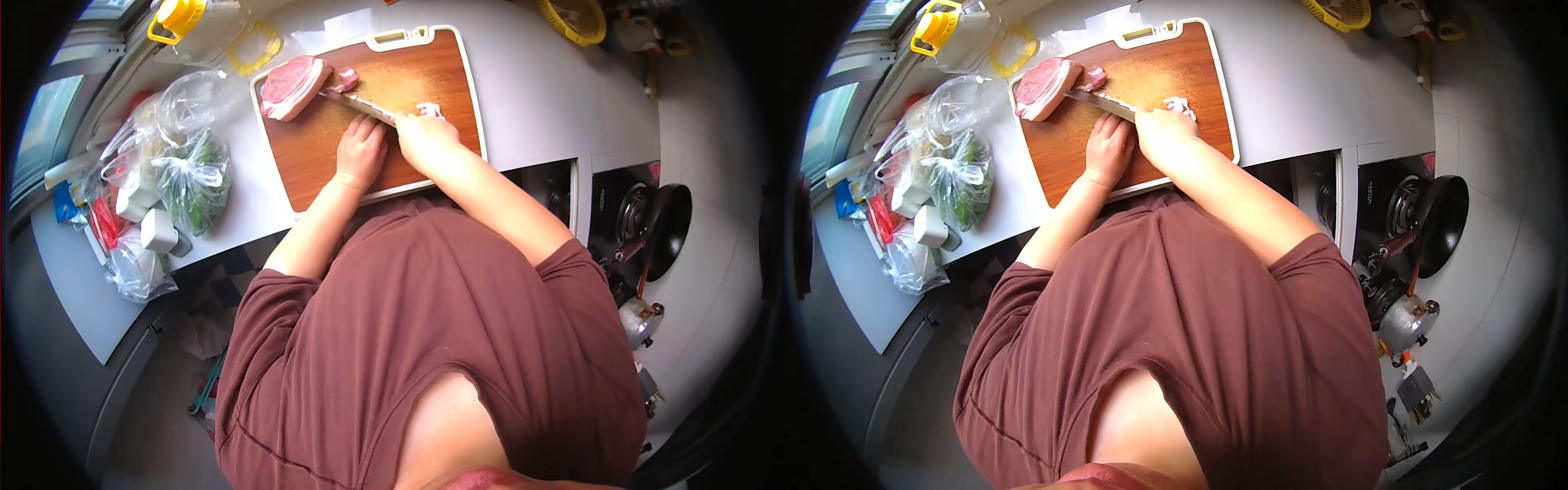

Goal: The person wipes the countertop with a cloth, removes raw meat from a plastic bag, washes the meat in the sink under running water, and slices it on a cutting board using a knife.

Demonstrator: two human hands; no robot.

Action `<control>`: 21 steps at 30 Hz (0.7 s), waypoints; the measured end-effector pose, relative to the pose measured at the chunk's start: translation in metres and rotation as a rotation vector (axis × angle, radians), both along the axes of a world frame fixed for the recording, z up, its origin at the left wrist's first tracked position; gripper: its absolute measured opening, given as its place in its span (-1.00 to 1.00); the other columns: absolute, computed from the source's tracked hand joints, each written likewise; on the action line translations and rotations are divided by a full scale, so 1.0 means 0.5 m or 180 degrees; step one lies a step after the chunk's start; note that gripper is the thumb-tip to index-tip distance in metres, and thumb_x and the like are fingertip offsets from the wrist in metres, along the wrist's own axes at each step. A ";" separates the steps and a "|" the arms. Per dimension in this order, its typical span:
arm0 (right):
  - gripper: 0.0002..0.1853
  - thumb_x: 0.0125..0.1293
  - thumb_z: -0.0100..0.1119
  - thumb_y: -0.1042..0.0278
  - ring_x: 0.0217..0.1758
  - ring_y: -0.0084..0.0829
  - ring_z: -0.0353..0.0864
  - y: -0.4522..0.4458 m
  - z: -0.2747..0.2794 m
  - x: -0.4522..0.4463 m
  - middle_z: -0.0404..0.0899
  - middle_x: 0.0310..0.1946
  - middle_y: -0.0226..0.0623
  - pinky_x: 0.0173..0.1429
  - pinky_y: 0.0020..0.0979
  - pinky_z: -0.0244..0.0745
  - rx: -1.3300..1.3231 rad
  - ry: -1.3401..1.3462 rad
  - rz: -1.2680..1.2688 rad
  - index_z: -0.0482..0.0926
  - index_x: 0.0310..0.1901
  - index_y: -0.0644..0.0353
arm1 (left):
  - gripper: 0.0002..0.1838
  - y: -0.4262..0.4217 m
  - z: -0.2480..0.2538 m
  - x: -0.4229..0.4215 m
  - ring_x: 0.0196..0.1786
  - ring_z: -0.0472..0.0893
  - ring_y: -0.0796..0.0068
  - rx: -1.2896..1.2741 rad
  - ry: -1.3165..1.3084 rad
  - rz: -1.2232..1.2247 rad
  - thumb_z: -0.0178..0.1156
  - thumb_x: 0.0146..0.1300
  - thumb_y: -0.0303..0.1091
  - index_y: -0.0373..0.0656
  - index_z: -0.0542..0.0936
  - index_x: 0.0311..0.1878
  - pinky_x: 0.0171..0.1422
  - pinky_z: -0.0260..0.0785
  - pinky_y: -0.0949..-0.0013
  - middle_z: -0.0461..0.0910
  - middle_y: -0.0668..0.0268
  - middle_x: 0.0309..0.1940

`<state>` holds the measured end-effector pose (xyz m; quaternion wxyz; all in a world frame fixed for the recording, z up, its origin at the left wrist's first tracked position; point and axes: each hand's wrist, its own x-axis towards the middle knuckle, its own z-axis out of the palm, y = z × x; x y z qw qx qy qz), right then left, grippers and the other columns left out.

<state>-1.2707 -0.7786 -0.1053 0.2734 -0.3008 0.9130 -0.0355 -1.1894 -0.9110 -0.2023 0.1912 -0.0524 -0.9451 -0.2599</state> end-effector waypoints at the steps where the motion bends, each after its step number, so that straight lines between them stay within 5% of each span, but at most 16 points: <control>1: -0.73 0.40 -0.15 0.31 -0.23 -0.13 0.71 0.018 0.000 0.004 0.68 -0.30 -0.06 -0.17 -0.15 0.60 -0.0035 0.0022 -0.0084 0.53 -0.06 0.21 | -0.65 -0.001 0.002 0.001 0.10 0.49 0.06 0.0003 -0.0010 -0.0020 0.23 -0.08 -0.53 -0.20 0.56 -0.12 0.21 0.40 0.14 0.52 0.13 -0.05; 8: -0.71 0.43 -0.20 0.27 -0.29 -0.02 0.67 0.111 0.028 0.022 0.64 -0.41 0.02 -0.23 -0.04 0.56 -0.0313 -0.0263 -0.0691 0.52 -0.02 0.17 | -0.60 -0.001 0.028 -0.001 0.11 0.50 0.11 0.0088 -0.0018 -0.0185 0.20 -0.06 -0.56 -0.17 0.56 -0.05 0.21 0.39 0.16 0.53 0.17 -0.01; 21: -0.76 0.37 -0.10 0.31 -0.32 -0.15 0.70 0.076 0.026 0.006 0.68 -0.39 -0.12 -0.26 -0.15 0.58 -0.0255 0.0191 -0.0011 0.58 -0.13 0.15 | -0.60 -0.007 0.024 -0.007 0.07 0.50 0.16 -0.0020 0.0079 -0.0123 0.22 -0.13 -0.52 -0.18 0.58 -0.09 0.14 0.40 0.19 0.54 0.20 -0.07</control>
